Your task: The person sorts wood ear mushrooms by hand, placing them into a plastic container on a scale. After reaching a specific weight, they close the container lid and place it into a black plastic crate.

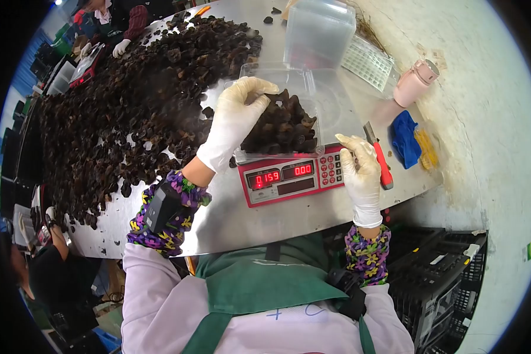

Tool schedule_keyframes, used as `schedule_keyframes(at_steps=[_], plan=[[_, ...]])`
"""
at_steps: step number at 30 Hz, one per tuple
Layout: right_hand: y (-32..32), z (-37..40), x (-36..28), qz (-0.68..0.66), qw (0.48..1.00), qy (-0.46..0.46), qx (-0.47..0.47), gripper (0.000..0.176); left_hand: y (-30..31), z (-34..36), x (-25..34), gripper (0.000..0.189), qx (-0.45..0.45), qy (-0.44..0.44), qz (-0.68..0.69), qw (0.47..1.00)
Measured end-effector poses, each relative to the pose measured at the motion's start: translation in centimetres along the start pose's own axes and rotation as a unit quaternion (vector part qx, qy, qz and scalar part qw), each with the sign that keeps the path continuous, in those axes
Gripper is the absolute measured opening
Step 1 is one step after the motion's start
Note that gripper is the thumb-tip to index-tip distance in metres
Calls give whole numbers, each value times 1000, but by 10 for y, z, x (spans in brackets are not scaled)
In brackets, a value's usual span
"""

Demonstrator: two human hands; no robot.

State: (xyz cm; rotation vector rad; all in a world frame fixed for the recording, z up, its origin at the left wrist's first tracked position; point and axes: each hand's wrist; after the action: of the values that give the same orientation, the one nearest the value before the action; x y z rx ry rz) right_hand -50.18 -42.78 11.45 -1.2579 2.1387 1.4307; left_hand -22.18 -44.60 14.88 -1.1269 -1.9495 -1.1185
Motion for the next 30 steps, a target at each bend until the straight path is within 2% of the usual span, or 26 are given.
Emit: schedule_keyframes(at_steps=[2, 3, 5, 7, 11, 14, 17, 19, 24, 27, 29, 30], plan=[[-1, -1, -2, 1, 1000, 1, 0, 23, 0, -1, 2, 18, 0, 105, 129, 986], [-1, 0, -3, 2, 1000, 1, 0, 23, 0, -3, 0, 18, -1, 105, 129, 986], [-1, 0, -1, 3, 1000, 0, 0, 23, -1, -5, -6, 16, 43, 143, 218, 964], [-1, 0, 1, 3, 1000, 3, -2, 23, 3, -6, -2, 17, 46, 136, 234, 962], [1, 1, 3, 0, 1000, 0, -4, 24, 22, -2, -5, 20, 86, 80, 186, 976], [0, 1, 6, -9, 1000, 1, 6, 23, 45, 16, -12, 24, 110, 93, 121, 982], [0, 1, 9, -23, 1000, -3, 11, 22, 75, 46, -19, 24, 137, 133, -9, 982], [2, 1, 8, -28, 999, -12, 9, 22, 96, 69, -37, 25, 109, 56, -199, 972], [-1, -4, 10, 3, 1000, 11, 5, 22, 111, 118, -51, 25, 106, 96, -199, 970], [-3, -4, 8, -11, 1000, 6, 7, 22, 102, 126, -38, 25, 118, 129, -153, 973], [-4, -4, 7, -17, 1000, 14, 7, 22, 90, 125, -27, 24, 129, 179, -43, 974], [-4, -4, 6, -16, 1000, 15, 6, 22, 87, 122, -28, 23, 115, 163, -38, 979]])
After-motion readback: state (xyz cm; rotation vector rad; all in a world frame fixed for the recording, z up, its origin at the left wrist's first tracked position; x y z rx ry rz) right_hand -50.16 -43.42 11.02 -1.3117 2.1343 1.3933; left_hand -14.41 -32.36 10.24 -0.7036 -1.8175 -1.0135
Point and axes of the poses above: each hand's wrist, its own z-axis away from the middle knuckle, its own y-axis out of the back of the hand, x = y × z, and after that the axes turned 2 degrees about -y, right-handed
